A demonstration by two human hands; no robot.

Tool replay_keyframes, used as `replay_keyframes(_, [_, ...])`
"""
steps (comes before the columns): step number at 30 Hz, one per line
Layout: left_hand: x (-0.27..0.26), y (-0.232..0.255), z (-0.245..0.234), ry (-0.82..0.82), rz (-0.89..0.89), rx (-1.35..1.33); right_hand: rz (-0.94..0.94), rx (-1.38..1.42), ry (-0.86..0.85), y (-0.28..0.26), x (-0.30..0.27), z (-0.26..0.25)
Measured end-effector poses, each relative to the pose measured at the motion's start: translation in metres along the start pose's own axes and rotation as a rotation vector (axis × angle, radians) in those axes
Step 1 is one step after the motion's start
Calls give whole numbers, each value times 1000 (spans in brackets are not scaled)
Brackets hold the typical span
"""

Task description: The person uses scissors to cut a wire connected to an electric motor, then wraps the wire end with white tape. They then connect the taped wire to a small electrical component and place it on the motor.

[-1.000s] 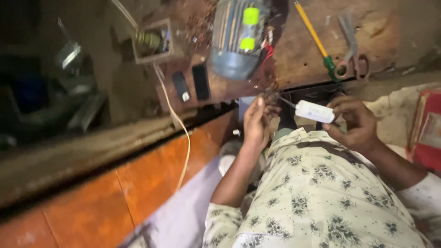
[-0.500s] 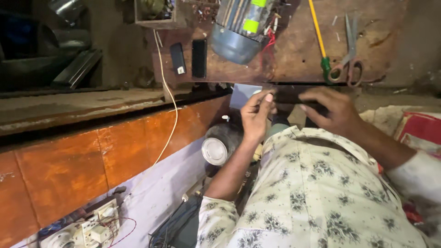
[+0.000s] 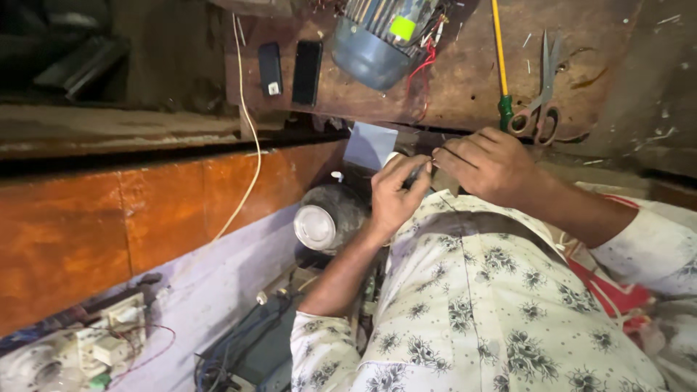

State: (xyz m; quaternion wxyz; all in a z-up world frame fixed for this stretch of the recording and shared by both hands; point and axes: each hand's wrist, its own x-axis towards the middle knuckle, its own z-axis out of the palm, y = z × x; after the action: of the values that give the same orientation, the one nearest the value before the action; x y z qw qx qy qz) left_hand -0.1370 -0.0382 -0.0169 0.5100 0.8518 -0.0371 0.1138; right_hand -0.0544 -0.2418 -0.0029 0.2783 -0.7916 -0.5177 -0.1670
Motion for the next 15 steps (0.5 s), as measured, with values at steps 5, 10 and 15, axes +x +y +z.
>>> replay_keyframes(5, [4,2,-12,-99,269,211,725,751,-204,-11,-20,34])
replay_keyframes(10, [0,-1,-12,-87,268,136,957,1394,-94,-12,-26,47])
replay_keyframes(15, [-7,0,-14,-155,197,134,38,217,0,-7,-31,29])
